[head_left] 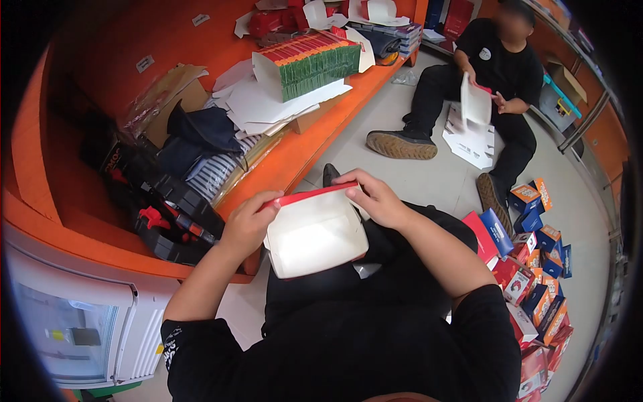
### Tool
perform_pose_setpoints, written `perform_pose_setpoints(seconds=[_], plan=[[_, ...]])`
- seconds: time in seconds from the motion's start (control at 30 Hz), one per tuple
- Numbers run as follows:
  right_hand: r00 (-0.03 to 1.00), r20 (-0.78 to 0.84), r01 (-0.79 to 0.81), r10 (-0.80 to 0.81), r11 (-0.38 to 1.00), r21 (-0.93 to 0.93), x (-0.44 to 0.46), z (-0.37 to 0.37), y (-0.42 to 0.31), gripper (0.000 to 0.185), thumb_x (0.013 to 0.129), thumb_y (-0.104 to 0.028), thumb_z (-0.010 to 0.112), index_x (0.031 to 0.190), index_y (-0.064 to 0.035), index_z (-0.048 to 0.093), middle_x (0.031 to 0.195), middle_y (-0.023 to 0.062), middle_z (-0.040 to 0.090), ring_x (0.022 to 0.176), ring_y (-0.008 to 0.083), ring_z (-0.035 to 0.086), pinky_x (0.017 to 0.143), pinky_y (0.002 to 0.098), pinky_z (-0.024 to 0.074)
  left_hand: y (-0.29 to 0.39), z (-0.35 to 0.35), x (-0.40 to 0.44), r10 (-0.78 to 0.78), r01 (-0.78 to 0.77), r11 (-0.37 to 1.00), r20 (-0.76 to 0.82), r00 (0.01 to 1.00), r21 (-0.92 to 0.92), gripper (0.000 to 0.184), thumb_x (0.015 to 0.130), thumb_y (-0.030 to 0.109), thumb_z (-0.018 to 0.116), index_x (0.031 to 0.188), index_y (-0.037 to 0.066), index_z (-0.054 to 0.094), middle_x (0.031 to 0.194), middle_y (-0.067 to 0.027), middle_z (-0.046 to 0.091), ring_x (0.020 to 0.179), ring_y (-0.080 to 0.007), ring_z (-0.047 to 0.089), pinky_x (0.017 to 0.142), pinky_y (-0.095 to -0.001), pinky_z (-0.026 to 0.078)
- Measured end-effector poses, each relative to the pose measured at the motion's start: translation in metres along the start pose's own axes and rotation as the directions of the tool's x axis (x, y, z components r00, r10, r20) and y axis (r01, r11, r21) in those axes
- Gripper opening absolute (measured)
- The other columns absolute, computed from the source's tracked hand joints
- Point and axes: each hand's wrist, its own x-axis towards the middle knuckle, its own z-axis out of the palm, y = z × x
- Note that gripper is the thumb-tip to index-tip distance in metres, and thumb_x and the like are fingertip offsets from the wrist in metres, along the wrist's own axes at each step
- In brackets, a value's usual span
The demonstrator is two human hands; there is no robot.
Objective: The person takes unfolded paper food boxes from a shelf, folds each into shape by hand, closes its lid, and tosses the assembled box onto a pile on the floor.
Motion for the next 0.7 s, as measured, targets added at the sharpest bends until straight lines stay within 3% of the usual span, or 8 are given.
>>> perform_pose_setpoints(seconds=[0.1, 0.23, 0.33, 0.43, 0.47, 0.57, 0.6, 0.7], plan=[[0.977, 0.063, -0.199, 0.202, 0.979, -0.048, 0.001, -0.002, -0.002, 0.027, 0.088, -0.027, 0.056, 0.099, -0.002, 0.059, 0.086, 0.007, 0.061, 0.072, 0.0126, 0.054, 0.069, 0.0274, 0.0443, 0.004, 0.001, -0.004, 0.097, -0.096, 0.995, -0.034, 0.995, 0.042, 0.007, 0.078, 0.005, 0.06, 0.078, 0.001, 0.056, 0.096, -0.0126, 0.062, 0.081, -0.0253, 0.062, 0.068, -0.0326, 0.052], [0.98, 0.098, -0.169, 0.176, 0.983, -0.068, -0.003, -0.003, -0.007, 0.018, 0.087, -0.02, 0.059, 0.093, -0.0027, 0.061, 0.073, 0.0033, 0.058, 0.066, 0.0098, 0.049, 0.063, 0.025, 0.0422, -0.001, 0.001, -0.006, 0.117, -0.118, 0.993, -0.061, 0.991, -0.013, 0.009, 0.076, 0.006, 0.062, 0.081, 0.003, 0.056, 0.094, -0.0109, 0.063, 0.079, -0.0249, 0.063, 0.067, -0.031, 0.051], [0.983, 0.035, -0.179, 0.183, 0.98, -0.085, -0.005, 0.0, -0.008, 0.015, 0.087, -0.017, 0.058, 0.091, -0.0026, 0.061, 0.074, 0.0042, 0.06, 0.068, 0.0097, 0.052, 0.064, 0.0252, 0.0436, 0.014, -0.015, 0.005, -0.079, 0.089, 0.965, 0.05, 0.996, -0.247, 0.013, 0.078, 0.008, 0.062, 0.088, 0.004, 0.055, 0.092, -0.0105, 0.064, 0.078, -0.0263, 0.063, 0.07, -0.0312, 0.05], [0.99, 0.072, -0.115, 0.123, 0.988, -0.106, -0.009, 0.0, -0.009, 0.015, 0.087, -0.018, 0.058, 0.09, -0.0027, 0.061, 0.077, 0.0081, 0.062, 0.071, 0.0154, 0.058, 0.066, 0.0279, 0.0456, 0.01, -0.007, -0.003, -0.382, 0.408, 0.792, 0.152, 0.911, -0.454, 0.021, 0.081, 0.011, 0.059, 0.099, 0.003, 0.054, 0.09, -0.0106, 0.065, 0.078, -0.0271, 0.063, 0.073, -0.0316, 0.049], [0.992, 0.098, -0.071, 0.085, 0.988, -0.139, -0.009, -0.001, -0.009, 0.016, 0.086, -0.018, 0.058, 0.09, -0.0029, 0.061, 0.078, 0.0091, 0.063, 0.072, 0.0173, 0.059, 0.066, 0.0287, 0.0459, 0.009, -0.007, -0.004, -0.427, 0.462, 0.778, 0.181, 0.886, -0.425, 0.019, 0.082, 0.013, 0.06, 0.098, 0.002, 0.057, 0.087, -0.0112, 0.065, 0.078, -0.0269, 0.063, 0.071, -0.0325, 0.049], [0.99, 0.14, 0.005, 0.023, 0.979, -0.202, -0.008, -0.002, -0.015, 0.016, 0.086, -0.019, 0.058, 0.089, -0.0034, 0.061, 0.08, 0.0118, 0.063, 0.073, 0.0237, 0.06, 0.067, 0.0313, 0.0464, 0.002, -0.012, -0.003, -0.192, 0.223, 0.958, 0.173, 0.966, -0.18, 0.019, 0.08, 0.015, 0.063, 0.092, 0.001, 0.06, 0.082, -0.0105, 0.065, 0.077, -0.0256, 0.063, 0.069, -0.0321, 0.049], [0.99, 0.14, -0.001, 0.031, 0.978, -0.209, -0.007, -0.003, -0.016, 0.016, 0.087, -0.019, 0.058, 0.089, -0.0034, 0.06, 0.08, 0.0117, 0.063, 0.073, 0.0236, 0.061, 0.066, 0.0313, 0.0464, 0.004, -0.01, -0.001, -0.113, 0.12, 0.989, 0.085, 0.99, -0.086, 0.015, 0.077, 0.015, 0.065, 0.085, 0.003, 0.062, 0.079, -0.0083, 0.065, 0.073, -0.0234, 0.062, 0.065, -0.032, 0.049], [0.984, 0.172, 0.006, 0.04, 0.966, -0.258, -0.002, -0.005, -0.026, 0.016, 0.086, -0.019, 0.058, 0.088, -0.0036, 0.06, 0.081, 0.0114, 0.063, 0.076, 0.0255, 0.06, 0.067, 0.0336, 0.046, -0.001, -0.005, -0.002, 0.031, -0.03, 0.998, -0.007, 1.0, 0.054, 0.016, 0.074, 0.014, 0.066, 0.087, 0.006, 0.063, 0.077, -0.0052, 0.064, 0.069, -0.0205, 0.061, 0.061, -0.0318, 0.048]])
